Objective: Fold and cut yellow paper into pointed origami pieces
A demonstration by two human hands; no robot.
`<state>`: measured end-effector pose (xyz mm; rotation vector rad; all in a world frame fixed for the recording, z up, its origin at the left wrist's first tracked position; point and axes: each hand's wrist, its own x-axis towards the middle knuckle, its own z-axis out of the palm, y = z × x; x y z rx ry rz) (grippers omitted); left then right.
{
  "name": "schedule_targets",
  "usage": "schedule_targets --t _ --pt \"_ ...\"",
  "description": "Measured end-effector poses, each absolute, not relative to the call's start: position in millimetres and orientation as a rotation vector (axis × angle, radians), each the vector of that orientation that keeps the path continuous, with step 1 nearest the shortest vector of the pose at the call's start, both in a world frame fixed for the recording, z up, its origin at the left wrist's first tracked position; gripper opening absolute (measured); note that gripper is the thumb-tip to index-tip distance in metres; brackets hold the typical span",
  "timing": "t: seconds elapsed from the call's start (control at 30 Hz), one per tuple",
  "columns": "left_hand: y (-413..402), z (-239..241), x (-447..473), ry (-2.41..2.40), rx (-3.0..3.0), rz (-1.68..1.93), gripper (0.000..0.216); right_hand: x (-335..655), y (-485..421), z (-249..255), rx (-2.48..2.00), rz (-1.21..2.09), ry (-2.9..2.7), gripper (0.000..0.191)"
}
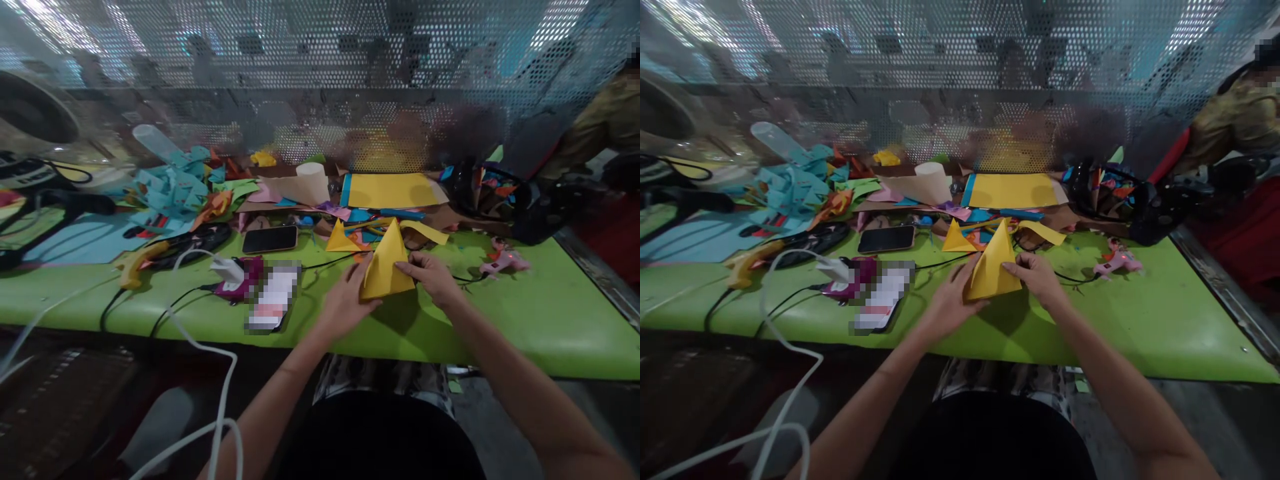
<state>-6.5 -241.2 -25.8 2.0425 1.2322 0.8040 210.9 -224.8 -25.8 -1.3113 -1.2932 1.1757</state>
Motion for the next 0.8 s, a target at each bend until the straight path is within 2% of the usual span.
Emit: schedule_targets --t 0.17,0.27,0.33,0.43,0.53,0.67,0.8 --pt "-248 -32 -5 1.100 1.925 0.897 0.052 212 -237 -23 -1.314 1.115 -1.322 0.053" --pt "-252 -36 -2 1.133 1.576 1.011 0.037 215 -245 -27 -1.319 1.023 -1.387 0.043" --pt "-255 -39 1 1.183 1.346 1.067 0.039 217 -252 -28 -1.335 0.842 -1.490 0.032" --pt "-259 -40 4 1.227 1.246 1.158 0.034 219 -266 -24 -1.375 0.304 -1.745 0.056" --pt "-261 -39 7 1.245 1.249 1.209 0.029 214 -283 -16 -1.323 -0.143 -2.082 0.067" --pt "-267 -37 13 1.202 1.188 1.273 0.032 204 -299 -16 -1.236 -0.242 -2.369 0.073" --pt "-278 -35 13 1.124 1.208 1.248 0.037 206 -302 -24 -1.248 -0.309 -2.319 0.069"
